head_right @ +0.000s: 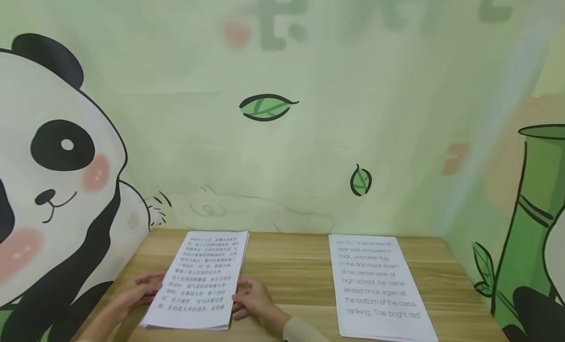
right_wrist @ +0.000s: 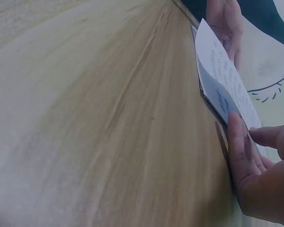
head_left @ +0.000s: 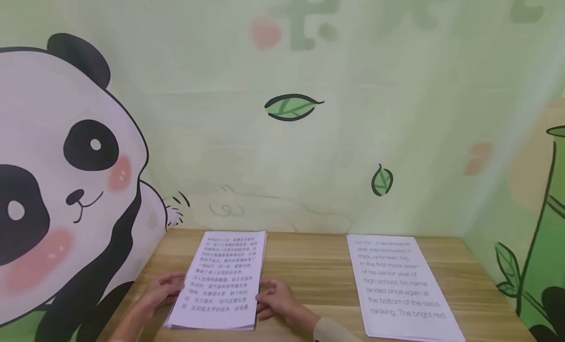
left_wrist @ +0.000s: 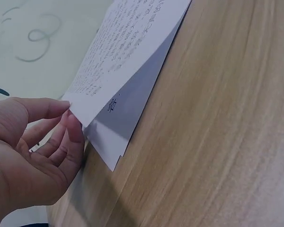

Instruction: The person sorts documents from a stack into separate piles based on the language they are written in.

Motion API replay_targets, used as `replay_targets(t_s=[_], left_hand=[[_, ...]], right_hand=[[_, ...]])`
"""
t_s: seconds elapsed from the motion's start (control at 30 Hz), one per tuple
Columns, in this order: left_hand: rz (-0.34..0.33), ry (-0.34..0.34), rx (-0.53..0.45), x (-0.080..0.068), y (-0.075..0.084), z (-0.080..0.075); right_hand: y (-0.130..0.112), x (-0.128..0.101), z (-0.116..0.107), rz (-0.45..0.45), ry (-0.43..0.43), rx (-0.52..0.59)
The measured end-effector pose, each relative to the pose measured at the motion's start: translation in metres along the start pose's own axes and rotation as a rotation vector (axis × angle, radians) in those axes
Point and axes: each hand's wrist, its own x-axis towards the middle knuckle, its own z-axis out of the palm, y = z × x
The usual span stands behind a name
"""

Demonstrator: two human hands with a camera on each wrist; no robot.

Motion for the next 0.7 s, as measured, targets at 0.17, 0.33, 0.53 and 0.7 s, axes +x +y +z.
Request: replay_targets(t_s=[0.17, 0.33, 0.53, 0.7], left_hand=[[0.032, 0.017, 0.002, 0.004, 0.001, 0.004], [0.05, 0.071, 0.065, 0.007, 0.004, 0.005], [0.045, 0.109, 0.082, 0.006, 0.014, 0.007], [0.038, 0.081, 0.115, 0.001, 0.028, 0.017]], right_hand=[[-0.001, 0.002, -0.007, 0.014, -0.004, -0.002], [-0.001, -0.001, -0.016, 0.012, -0.013, 0.01], [-0.009, -0.008, -0.038, 0.015, -0.057, -0.005], [-0.018, -0.014, -0.065, -0.016, -0.097, -0.017]])
